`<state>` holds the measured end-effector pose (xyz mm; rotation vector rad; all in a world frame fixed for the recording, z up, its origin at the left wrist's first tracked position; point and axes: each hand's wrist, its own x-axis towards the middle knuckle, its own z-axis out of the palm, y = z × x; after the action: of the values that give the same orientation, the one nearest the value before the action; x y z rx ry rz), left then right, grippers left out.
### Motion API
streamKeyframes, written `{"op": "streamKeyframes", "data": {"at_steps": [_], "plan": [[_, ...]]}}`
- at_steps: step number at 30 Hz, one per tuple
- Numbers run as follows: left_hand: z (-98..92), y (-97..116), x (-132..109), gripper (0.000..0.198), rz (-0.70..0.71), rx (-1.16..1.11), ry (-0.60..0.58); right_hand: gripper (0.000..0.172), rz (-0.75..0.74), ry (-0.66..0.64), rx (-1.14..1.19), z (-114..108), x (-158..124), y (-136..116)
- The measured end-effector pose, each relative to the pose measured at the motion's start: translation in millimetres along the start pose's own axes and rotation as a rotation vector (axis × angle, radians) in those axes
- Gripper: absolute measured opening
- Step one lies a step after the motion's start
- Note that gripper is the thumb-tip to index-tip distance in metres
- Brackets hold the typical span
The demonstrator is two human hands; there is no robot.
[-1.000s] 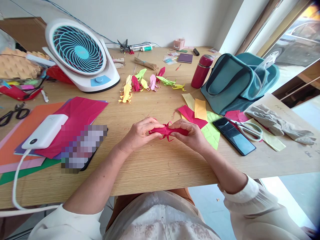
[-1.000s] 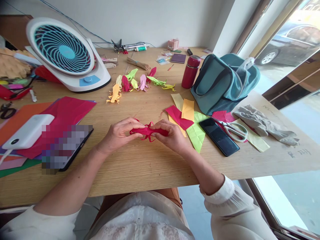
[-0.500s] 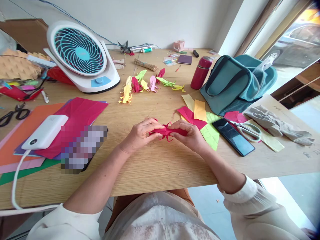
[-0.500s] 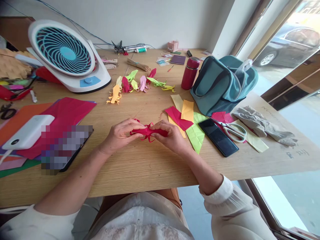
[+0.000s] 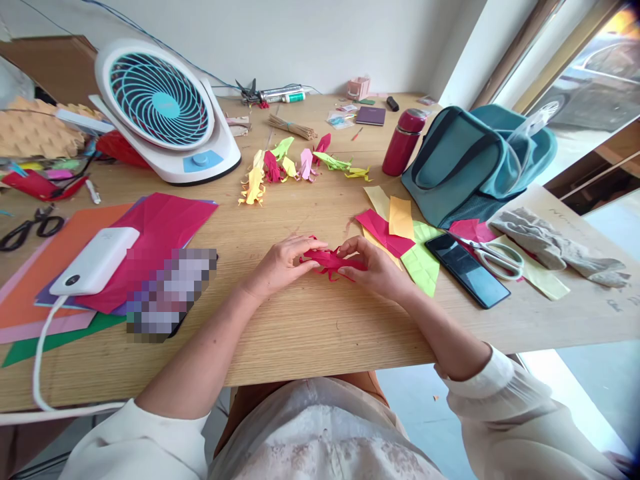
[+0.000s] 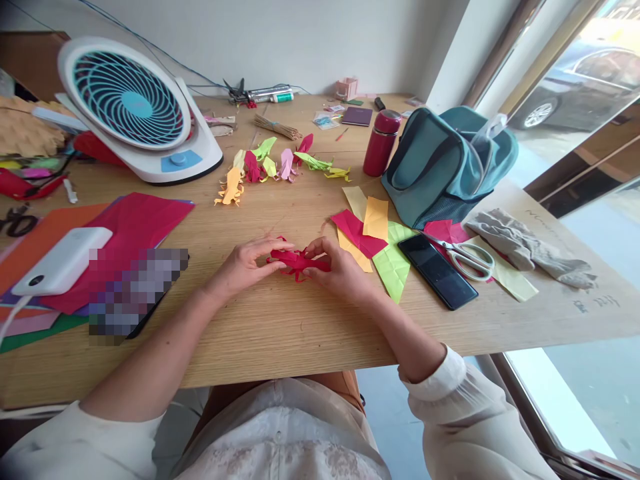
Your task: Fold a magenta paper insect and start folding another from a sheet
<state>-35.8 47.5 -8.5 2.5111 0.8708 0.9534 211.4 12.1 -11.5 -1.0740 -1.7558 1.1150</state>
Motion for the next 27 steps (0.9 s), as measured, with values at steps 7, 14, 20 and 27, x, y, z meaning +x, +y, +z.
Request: {"op": "streamKeyframes", "data": {"at_steps": [7, 14, 20, 27], "plan": [[0.2, -3, -2, 0.047, -0.083, 0.042, -0.038, 0.021, 0.034, 0.07, -0.183, -4, 0, 4], [-3.8, -10, -1, 0.023, -0.048, 0.06, 0.043, 0.006, -0.022, 0.163, -0.416, -17, 0, 1], [1.2, -12, -1, 0.023, -0.001, 0.062, 0.021, 0.026, -0.044, -0.002, -0.509, -18, -5, -10], [15.7, -8, 0, 0.028, 0.027, 0.102, -0.03, 0.043, -0.084, -0.078, -0.693, -3, -7, -6]]}}
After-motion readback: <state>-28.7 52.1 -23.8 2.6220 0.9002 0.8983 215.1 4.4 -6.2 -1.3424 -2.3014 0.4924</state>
